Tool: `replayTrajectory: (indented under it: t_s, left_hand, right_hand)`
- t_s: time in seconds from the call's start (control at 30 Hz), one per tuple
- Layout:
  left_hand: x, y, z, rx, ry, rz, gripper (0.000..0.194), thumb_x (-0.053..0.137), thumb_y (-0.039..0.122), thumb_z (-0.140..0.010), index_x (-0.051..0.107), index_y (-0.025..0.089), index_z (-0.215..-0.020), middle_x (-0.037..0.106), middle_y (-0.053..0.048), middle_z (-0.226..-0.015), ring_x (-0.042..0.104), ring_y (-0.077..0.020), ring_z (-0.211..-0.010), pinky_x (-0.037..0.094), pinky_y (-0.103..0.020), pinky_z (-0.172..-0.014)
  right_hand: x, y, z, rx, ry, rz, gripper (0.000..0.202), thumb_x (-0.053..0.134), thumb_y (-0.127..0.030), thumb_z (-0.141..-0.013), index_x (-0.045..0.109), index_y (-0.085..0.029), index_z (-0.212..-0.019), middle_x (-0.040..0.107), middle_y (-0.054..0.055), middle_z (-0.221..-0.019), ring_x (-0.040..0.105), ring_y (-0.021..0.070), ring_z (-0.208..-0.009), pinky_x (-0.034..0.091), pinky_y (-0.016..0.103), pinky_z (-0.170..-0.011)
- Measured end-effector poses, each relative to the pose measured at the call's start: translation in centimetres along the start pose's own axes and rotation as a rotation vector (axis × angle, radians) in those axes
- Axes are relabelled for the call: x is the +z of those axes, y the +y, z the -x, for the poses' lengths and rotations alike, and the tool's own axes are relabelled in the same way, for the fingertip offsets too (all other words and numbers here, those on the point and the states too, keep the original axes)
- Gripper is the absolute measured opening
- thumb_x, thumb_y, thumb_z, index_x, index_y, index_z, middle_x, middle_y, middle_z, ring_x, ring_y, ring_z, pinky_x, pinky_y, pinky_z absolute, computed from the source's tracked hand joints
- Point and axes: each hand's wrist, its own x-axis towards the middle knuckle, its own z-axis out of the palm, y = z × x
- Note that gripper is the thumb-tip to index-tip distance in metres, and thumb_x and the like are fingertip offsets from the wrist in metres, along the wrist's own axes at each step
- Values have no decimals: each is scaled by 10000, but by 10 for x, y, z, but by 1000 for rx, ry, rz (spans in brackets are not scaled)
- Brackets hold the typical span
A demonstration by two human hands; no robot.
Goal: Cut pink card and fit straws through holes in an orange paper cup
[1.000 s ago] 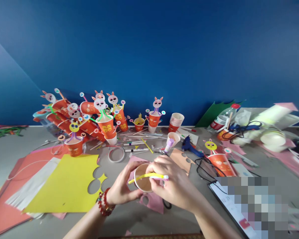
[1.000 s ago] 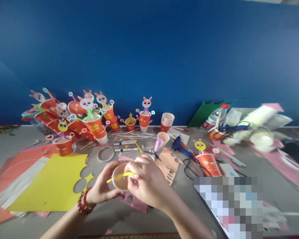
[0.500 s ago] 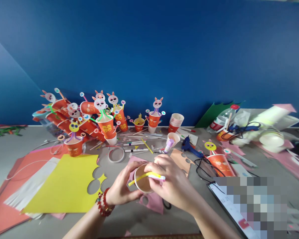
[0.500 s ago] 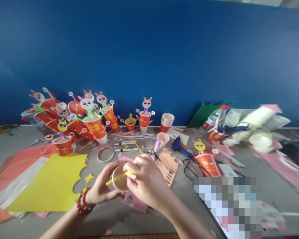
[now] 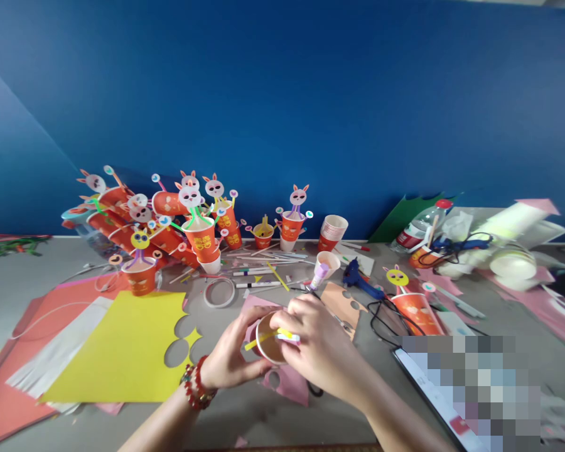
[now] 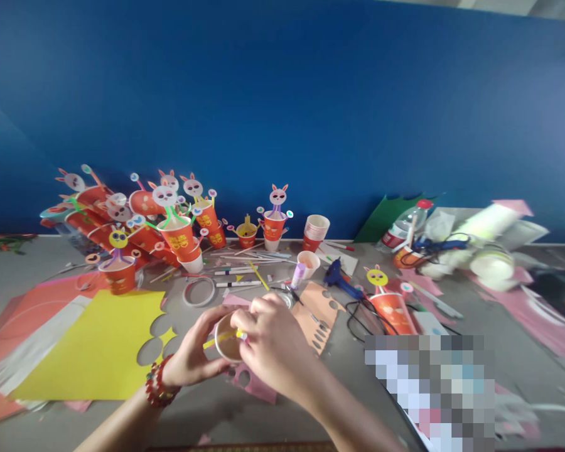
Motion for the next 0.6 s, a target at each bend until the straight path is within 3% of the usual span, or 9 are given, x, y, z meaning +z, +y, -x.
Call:
replayTrajectory:
  t_s: [0.17,0.3,0.47,0.6]
  left_hand:
    - [4,-8,5,-13,-8,-4,809,767,301,-798,305,265,-1462,543,-158,-1365,559,-315,-1236,488,-439,-1018]
    - [4,-8,5,-39,-15,60,804,766,259,-792,311,274,-1455,516,-152,-1378,521,-323,-1263,465,-450,-1036]
    - [6,-3,4,-103,-44,188,741,719,196,-810,329,263,-1436,456,-159,-1395,464,-331,-1294,462,-458,-1026]
    - [9,0,2,-238,-55,448,578,722,348,-824,448,220,-1316,492,-159,-1310,542,-312,-1160,525,-405,-895]
  right_hand:
    - [-2,1,-4,123,-141,-10,212,642,-81,-754,648,-194,-933,670,36,-768,618,218,-751,425,316,-702]
    - [-12,5,-3,258,-160,-157,249,660,-108,-774,630,-221,-995,720,27,-902,656,206,-838,438,276,-721]
    - [-5,7,-4,251,-192,-98,142,657,-99,-758,658,-202,-857,684,20,-762,645,201,-778,419,268,-703]
    - [7,10,-4,215,-254,-32,103,666,-168,-773,685,-203,-867,694,36,-762,650,216,-766,415,290,-718]
